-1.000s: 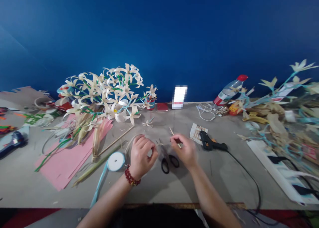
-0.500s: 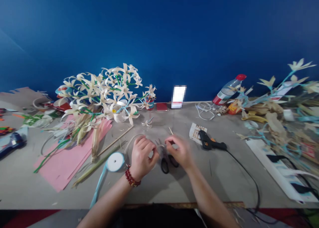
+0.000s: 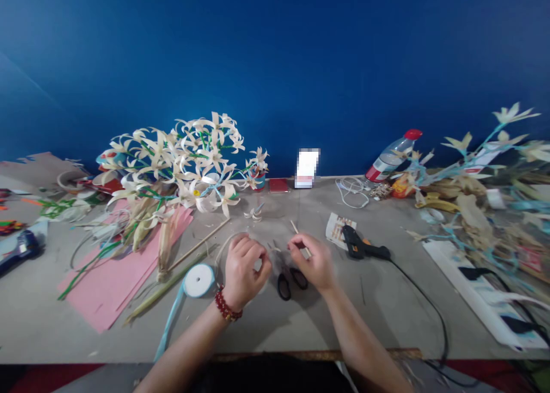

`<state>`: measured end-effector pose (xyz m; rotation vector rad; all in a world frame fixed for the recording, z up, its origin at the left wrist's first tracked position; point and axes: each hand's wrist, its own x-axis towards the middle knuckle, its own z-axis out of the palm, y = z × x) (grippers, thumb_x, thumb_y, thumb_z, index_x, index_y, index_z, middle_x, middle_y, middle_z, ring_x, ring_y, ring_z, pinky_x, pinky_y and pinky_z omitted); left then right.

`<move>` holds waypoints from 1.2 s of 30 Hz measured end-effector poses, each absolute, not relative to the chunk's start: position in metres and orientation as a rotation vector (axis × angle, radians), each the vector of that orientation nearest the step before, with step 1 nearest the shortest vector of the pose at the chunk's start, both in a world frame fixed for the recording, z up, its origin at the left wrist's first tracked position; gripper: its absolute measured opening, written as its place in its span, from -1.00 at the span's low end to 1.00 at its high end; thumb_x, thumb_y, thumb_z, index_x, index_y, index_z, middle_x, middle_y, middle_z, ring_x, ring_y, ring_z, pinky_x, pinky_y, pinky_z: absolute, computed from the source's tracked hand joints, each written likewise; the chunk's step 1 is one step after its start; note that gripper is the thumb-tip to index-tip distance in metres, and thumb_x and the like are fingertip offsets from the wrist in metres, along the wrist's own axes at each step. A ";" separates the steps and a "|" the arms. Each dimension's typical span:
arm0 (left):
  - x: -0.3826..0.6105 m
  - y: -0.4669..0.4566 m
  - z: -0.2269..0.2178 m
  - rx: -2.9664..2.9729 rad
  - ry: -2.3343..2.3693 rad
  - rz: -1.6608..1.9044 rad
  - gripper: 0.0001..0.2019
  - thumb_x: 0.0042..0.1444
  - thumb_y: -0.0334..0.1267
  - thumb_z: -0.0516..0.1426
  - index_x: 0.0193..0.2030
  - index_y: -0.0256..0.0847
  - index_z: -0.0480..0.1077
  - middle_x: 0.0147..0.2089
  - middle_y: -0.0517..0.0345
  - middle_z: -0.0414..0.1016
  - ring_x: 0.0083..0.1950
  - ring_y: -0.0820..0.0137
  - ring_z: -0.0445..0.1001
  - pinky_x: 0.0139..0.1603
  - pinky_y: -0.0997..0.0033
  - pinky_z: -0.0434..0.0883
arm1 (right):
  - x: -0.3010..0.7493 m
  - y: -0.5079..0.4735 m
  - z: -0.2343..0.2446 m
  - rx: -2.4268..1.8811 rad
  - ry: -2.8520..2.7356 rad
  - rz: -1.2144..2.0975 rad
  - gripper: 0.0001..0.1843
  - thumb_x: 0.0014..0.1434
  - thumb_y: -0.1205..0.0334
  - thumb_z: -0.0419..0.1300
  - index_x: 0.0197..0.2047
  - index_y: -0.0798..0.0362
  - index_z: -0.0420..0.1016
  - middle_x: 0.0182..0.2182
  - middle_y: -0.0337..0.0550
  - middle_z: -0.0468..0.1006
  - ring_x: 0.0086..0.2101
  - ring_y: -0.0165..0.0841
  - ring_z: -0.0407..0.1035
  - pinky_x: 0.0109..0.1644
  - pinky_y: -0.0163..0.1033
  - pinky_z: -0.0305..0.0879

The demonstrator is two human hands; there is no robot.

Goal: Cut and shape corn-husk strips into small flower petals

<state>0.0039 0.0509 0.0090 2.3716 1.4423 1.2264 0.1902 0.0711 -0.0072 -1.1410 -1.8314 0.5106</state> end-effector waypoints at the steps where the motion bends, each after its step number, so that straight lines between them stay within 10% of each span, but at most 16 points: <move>1: 0.004 0.051 0.009 2.374 1.444 1.226 -0.85 0.08 -0.44 0.08 -0.45 -0.14 0.28 -0.48 0.21 0.39 -0.36 0.34 0.38 0.09 0.11 0.34 | 0.189 0.070 -0.006 -1.124 -1.843 0.542 -0.93 0.20 0.31 0.12 -0.30 -0.02 0.42 -0.42 -0.20 0.53 -0.39 -0.30 0.43 -0.24 -0.24 0.35; 36: 0.003 0.050 0.008 2.406 1.466 1.232 -0.85 0.09 -0.44 0.08 -0.46 -0.16 0.27 -0.49 0.21 0.35 -0.35 0.35 0.36 0.11 0.13 0.32 | 0.179 0.063 -0.001 -1.112 -1.900 0.517 -0.92 0.18 0.31 0.12 -0.23 0.01 0.40 -0.38 -0.18 0.51 -0.40 -0.32 0.41 -0.26 -0.26 0.31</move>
